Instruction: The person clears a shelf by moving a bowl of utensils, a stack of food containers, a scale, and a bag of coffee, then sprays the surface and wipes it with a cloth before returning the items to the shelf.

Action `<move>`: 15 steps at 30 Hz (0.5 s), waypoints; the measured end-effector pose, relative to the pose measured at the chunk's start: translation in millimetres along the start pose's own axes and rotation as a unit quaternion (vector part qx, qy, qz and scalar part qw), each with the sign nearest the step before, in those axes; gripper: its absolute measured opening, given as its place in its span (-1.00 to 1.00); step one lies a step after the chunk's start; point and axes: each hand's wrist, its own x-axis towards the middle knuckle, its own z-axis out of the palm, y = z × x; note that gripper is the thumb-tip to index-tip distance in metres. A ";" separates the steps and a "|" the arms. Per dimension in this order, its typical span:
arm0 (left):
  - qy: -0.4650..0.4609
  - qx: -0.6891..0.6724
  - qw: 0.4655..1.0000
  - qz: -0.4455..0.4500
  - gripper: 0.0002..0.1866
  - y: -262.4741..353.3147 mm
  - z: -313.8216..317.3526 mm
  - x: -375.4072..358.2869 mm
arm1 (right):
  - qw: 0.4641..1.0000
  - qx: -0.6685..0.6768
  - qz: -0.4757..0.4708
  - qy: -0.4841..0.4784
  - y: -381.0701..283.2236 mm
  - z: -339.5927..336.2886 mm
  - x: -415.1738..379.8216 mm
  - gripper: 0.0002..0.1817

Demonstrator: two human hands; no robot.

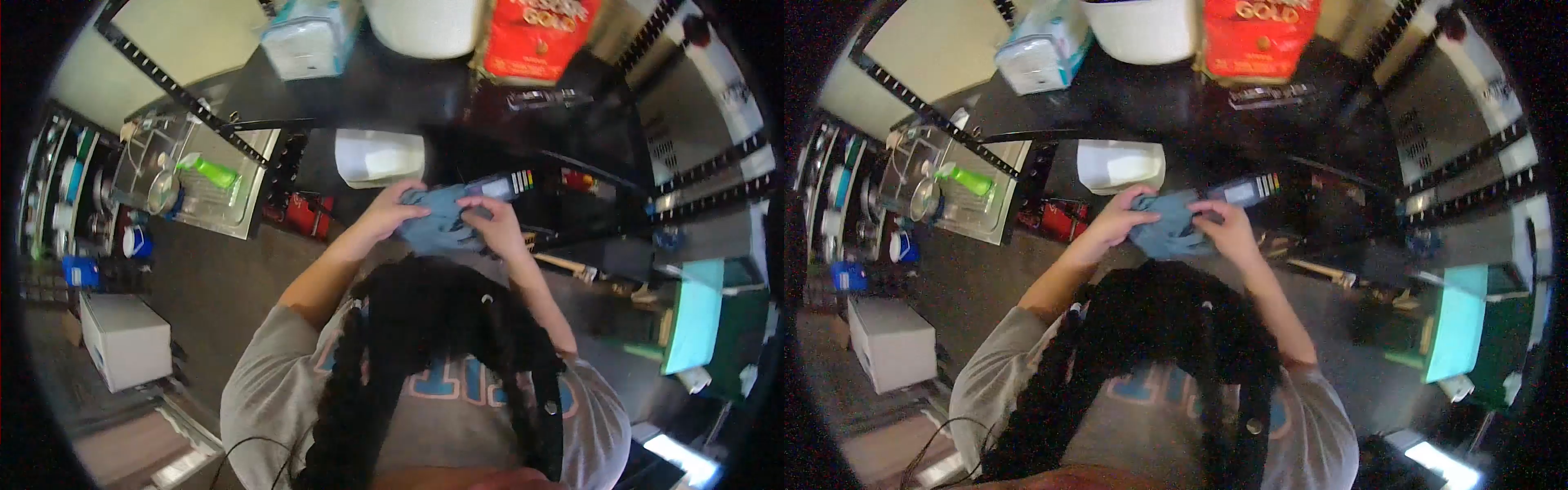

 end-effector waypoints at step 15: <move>0.301 0.474 0.808 0.180 -0.42 -30.3 -238.5 5.2 | 0.986 -0.040 0.135 -0.091 -3.7 66.2 -3.9 -0.58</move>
